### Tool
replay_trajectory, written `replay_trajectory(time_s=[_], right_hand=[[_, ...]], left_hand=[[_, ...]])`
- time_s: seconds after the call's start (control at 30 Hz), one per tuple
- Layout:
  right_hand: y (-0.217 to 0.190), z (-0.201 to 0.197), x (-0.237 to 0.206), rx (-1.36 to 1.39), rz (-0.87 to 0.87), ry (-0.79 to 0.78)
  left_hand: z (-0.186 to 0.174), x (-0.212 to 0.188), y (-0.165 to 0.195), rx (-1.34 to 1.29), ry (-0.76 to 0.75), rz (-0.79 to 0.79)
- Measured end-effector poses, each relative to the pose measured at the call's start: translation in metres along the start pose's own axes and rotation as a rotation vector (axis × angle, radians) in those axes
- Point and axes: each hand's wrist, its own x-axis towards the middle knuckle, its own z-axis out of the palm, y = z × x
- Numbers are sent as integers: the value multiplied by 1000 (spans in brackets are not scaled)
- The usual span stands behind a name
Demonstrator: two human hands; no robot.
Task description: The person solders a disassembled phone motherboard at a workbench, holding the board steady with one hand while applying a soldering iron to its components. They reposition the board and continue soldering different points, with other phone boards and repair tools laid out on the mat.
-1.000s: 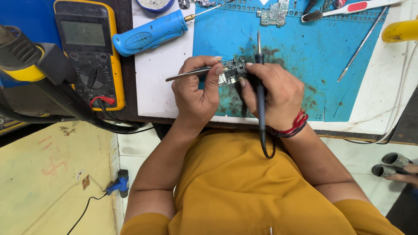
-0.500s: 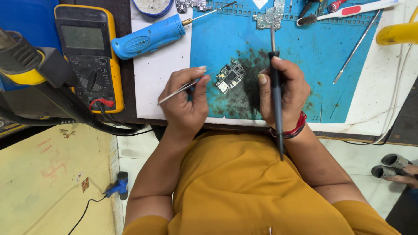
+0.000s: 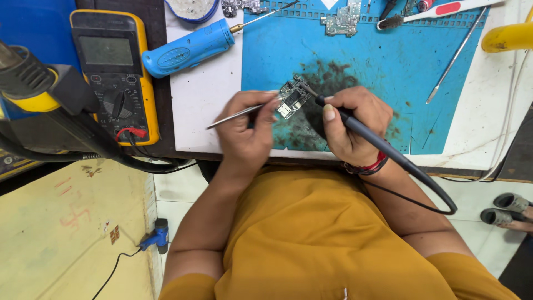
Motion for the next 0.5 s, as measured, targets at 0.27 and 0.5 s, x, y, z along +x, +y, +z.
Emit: replay_trajectory(time_s=[0.27,0.5], right_hand=[[-1,-1,2,-1,-1,-68],[-2,0,3,-22,4,-82]], left_hand=[[12,4,6,350,-16,197],[12,5,7,375,-20,201]])
